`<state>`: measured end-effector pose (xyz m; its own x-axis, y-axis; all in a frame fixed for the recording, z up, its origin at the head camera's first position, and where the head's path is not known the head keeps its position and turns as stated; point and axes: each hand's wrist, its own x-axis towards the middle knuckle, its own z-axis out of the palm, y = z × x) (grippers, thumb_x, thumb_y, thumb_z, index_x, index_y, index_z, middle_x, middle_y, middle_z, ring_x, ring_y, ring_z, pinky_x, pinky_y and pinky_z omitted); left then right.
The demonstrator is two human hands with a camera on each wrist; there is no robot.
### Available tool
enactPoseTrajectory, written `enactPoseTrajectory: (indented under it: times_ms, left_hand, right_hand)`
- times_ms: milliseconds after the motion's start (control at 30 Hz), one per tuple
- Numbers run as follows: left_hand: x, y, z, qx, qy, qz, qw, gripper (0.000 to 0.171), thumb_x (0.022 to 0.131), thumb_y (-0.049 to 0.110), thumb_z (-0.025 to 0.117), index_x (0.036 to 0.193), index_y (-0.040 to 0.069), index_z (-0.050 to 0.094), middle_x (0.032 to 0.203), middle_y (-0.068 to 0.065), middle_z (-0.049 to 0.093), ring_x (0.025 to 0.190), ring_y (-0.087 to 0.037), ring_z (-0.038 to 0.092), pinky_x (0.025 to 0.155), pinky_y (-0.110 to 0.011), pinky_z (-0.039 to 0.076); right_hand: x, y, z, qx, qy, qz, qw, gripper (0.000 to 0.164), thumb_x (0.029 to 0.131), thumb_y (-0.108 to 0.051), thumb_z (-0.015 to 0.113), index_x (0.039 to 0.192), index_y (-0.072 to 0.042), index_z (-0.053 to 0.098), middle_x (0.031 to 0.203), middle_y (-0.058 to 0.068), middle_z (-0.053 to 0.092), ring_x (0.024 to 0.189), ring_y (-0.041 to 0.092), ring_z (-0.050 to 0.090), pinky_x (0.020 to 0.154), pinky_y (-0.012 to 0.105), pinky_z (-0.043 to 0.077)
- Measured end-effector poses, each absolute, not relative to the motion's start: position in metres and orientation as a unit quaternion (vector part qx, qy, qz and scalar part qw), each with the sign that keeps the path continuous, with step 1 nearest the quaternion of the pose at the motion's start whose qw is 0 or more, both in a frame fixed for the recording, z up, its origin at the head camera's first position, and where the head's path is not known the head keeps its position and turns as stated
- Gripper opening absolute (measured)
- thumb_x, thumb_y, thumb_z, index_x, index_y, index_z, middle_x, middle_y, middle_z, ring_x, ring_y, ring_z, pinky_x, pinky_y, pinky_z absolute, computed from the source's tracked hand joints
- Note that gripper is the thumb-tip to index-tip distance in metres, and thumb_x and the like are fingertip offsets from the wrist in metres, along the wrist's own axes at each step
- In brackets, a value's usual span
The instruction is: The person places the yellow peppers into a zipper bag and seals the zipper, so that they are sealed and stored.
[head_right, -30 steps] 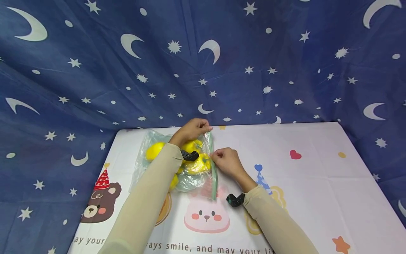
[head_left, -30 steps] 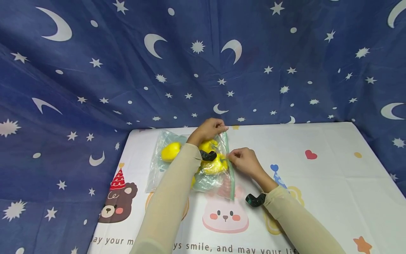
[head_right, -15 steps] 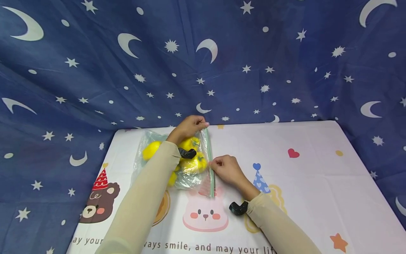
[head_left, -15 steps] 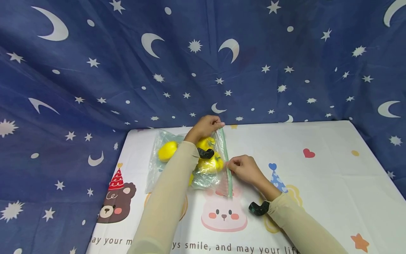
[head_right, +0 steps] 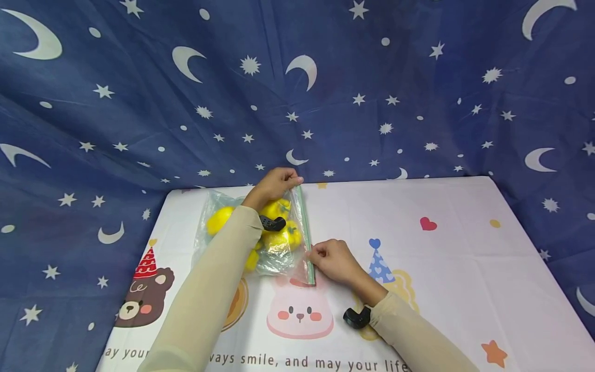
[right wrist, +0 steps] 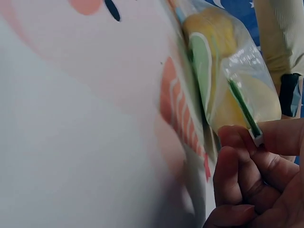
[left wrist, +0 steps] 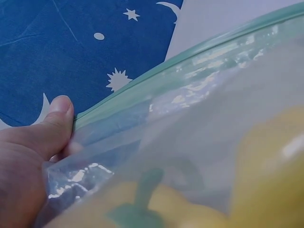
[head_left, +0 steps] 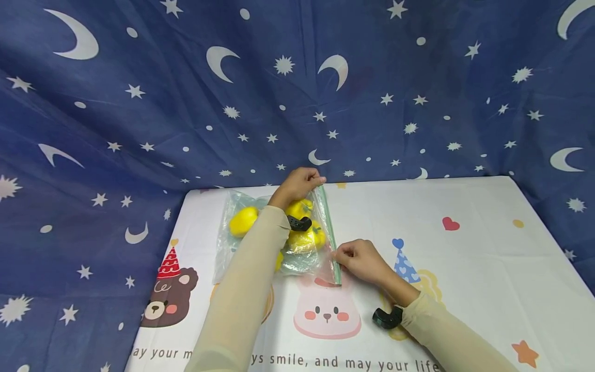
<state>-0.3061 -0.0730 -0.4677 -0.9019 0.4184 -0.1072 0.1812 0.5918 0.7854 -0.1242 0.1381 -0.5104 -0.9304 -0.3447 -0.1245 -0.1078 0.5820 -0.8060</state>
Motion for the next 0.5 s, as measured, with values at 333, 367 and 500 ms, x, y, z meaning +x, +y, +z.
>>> enactPoseTrajectory:
  times_ms: [333,367,500]
  left_hand:
    - [-0.309,-0.075,-0.468,0.149,0.888,0.413,0.139,0.033,0.103,0.043,0.058,0.083,0.016,0.057,0.071,0.001,0.042,0.069,-0.018,0.046,0.066,-0.028,0.039]
    - [-0.310,-0.076,-0.468,0.147,0.888,0.414,0.139,0.033,0.103,0.043,0.058,0.084,0.016,0.057,0.072,0.001,0.042,0.070,-0.018,0.047,0.066,-0.028,0.039]
    - [-0.310,-0.076,-0.468,0.136,0.886,0.420,0.140,0.032,0.103,0.043,0.059,0.086,0.016,0.058,0.074,0.000,0.044,0.071,-0.018,0.048,0.066,-0.029,0.040]
  right_hand:
    - [-0.110,0.143,-0.517,-0.180,0.876,-0.429,0.126,0.030,0.092,-0.013,0.062,0.062,-0.015,0.063,0.053,-0.015,0.045,0.051,0.001,0.040,0.052,0.018,0.031]
    - [-0.110,0.143,-0.517,-0.184,0.875,-0.429,0.125,0.029,0.091,-0.012,0.062,0.062,-0.015,0.063,0.053,-0.015,0.044,0.051,0.001,0.040,0.053,0.018,0.031]
    - [-0.106,0.145,-0.519,-0.196,0.876,-0.425,0.120,0.029,0.088,-0.009,0.060,0.060,-0.016,0.060,0.052,-0.017,0.041,0.050,-0.001,0.038,0.052,0.018,0.030]
